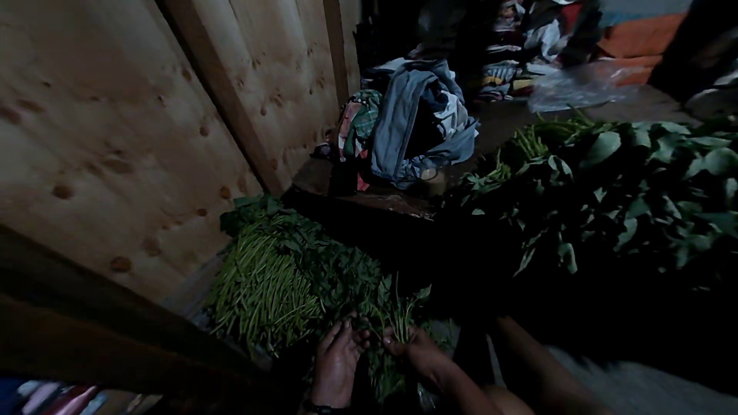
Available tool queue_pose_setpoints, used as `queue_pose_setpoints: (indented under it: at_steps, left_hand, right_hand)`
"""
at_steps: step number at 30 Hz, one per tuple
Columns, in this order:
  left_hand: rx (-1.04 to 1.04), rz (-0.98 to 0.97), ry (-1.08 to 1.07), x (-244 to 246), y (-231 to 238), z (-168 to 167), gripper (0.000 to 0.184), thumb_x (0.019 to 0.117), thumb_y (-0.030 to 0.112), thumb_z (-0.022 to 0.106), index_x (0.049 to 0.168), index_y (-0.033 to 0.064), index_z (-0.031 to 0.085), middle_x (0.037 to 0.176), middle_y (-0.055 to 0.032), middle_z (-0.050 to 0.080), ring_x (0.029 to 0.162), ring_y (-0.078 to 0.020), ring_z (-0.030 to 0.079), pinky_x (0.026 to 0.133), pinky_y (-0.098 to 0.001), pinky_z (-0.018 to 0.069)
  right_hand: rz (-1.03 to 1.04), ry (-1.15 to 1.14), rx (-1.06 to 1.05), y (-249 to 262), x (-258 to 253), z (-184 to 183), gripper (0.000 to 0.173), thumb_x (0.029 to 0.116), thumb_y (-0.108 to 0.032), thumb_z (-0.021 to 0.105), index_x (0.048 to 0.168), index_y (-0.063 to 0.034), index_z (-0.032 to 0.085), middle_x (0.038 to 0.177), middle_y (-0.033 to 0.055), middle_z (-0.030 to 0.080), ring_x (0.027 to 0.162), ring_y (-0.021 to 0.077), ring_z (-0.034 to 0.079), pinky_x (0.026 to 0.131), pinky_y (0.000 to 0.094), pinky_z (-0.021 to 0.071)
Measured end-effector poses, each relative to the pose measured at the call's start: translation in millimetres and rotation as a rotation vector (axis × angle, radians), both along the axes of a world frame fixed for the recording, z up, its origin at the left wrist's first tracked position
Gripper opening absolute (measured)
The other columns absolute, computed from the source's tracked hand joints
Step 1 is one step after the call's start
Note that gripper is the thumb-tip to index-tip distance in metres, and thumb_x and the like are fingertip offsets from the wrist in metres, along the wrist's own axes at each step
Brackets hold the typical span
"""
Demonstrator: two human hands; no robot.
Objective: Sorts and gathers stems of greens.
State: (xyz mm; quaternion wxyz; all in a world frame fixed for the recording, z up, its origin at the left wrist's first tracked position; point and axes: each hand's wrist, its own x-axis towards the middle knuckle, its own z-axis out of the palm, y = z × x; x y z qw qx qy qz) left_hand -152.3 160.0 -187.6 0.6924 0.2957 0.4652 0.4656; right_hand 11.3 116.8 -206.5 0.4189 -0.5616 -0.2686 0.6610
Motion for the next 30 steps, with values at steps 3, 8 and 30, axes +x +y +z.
queue_pose_setpoints:
  at_steps: [3, 8, 30]
  left_hand:
    - [0.043, -0.005, 0.063, -1, 1, 2, 0.027, 0.1095, 0.007, 0.04, 0.124, -0.0062, 0.059, 0.104, -0.0145, 0.071, 0.078, -0.0195, 0.071, 0.07, -0.0318, 0.0607]
    - [0.129, -0.006, 0.267, -3, 5, 3, 0.02, 0.106, 0.006, 0.05, 0.112, -0.005, 0.066, 0.094, -0.0094, 0.069, 0.071, -0.0143, 0.067, 0.065, -0.028, 0.0573]
    - [0.155, -0.058, 0.399, -14, 11, 12, 0.022, 0.1081, 0.005, 0.043, 0.121, -0.0066, 0.057, 0.103, -0.0136, 0.066, 0.074, -0.0165, 0.07, 0.069, -0.0318, 0.0614]
  right_hand:
    - [-0.005, 0.016, -0.017, 1, 1, 1, 0.018, 0.1016, -0.01, 0.063, 0.119, -0.0054, 0.06, 0.093, 0.0021, 0.066, 0.065, 0.006, 0.057, 0.058, 0.0218, 0.0489]
    - [0.007, 0.02, -0.012, 0, 1, 0, 0.017, 0.1023, -0.011, 0.062, 0.119, -0.0064, 0.061, 0.095, 0.0009, 0.067, 0.064, 0.0048, 0.055, 0.057, 0.0211, 0.0473]
    - [-0.073, -0.072, 0.004, 0, -3, 8, 0.028, 0.1043, -0.01, 0.057, 0.132, -0.0033, 0.057, 0.105, 0.0072, 0.062, 0.082, 0.0119, 0.061, 0.073, 0.0298, 0.0543]
